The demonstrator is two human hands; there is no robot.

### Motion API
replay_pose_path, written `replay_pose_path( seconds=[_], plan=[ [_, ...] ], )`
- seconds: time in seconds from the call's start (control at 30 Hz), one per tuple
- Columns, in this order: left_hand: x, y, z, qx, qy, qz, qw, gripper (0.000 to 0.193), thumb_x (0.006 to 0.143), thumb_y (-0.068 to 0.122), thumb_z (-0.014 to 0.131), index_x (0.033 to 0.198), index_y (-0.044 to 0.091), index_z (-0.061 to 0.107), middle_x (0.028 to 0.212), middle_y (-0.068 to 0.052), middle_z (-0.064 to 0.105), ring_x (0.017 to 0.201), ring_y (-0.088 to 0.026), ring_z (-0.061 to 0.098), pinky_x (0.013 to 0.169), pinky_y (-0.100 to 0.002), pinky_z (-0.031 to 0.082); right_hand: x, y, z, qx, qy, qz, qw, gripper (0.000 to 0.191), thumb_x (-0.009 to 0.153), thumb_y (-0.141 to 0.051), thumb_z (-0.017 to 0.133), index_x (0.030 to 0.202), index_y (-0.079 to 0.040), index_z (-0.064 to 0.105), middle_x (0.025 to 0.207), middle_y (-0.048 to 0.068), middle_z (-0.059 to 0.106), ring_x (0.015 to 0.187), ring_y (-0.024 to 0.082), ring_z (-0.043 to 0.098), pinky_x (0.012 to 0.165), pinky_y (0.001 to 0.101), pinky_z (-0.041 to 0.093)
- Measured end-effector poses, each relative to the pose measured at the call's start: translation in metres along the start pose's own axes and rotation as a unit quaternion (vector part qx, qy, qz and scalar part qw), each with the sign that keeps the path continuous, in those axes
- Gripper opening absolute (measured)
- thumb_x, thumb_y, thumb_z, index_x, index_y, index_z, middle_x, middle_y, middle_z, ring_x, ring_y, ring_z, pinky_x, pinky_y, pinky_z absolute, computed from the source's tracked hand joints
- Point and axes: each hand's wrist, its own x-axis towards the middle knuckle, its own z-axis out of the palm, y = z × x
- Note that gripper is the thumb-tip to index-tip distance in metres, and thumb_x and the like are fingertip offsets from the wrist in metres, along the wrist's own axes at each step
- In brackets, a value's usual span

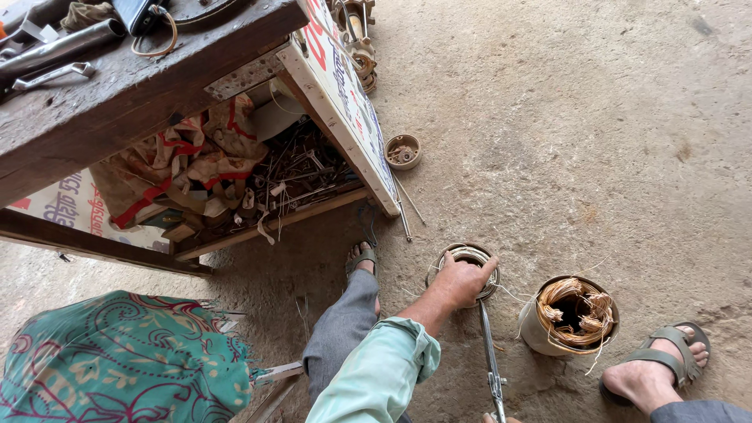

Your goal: The person sits on the ground with two cylindrical containers between their legs and uses large shears to trim the frayed edge of one container, rotating it and pulling loose fibers by hand between cuts. They then turn to the second container and continue trimming its edge with the shears.

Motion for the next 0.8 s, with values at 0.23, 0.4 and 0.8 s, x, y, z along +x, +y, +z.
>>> replay_pose_path(
  seconds=[0.23, 0.4, 0.8],
  plan=[
    [0.015, -0.018, 0.028, 0.008, 0.073, 0.025, 0.997, 0.069, 0.093, 0.014, 0.070, 0.155, 0.023, 0.042, 0.105, -0.009, 0.076, 0.099, -0.030, 0.073, 0.101, -0.076, 0.039, -0.021, -0.018, -0.012, 0.119, -0.083, 0.002, 0.989, 0.042, 0.087, -0.040, 0.072, 0.083, 0.001, 0.068, 0.062, 0.003, 0.055, 0.053, 0.016, 0.054, 0.049, 0.0369, 0.049],
    [0.022, -0.028, 0.009, -0.227, 0.039, -0.074, 0.970, 0.099, 0.074, 0.016, 0.077, 0.160, 0.018, 0.029, 0.112, -0.021, 0.071, 0.107, -0.038, 0.068, 0.091, -0.045, 0.056, -0.093, -0.051, -0.039, 0.190, -0.134, -0.003, 0.973, 0.045, 0.086, -0.044, 0.070, 0.084, 0.001, 0.067, 0.062, 0.003, 0.054, 0.054, 0.015, 0.054, 0.048, 0.0377, 0.050],
    [-0.092, 0.033, -0.104, -0.497, 0.368, -0.106, 0.779, 0.052, 0.091, 0.008, 0.066, 0.141, 0.007, 0.053, 0.114, -0.010, 0.072, 0.106, -0.021, 0.070, 0.093, -0.033, 0.056, -0.082, -0.129, -0.055, 0.162, -0.182, 0.039, 0.969, 0.074, 0.082, -0.076, 0.054, 0.080, -0.002, 0.065, 0.061, 0.007, 0.061, 0.047, 0.018, 0.058, 0.045, 0.0305, 0.046]
  ],
)
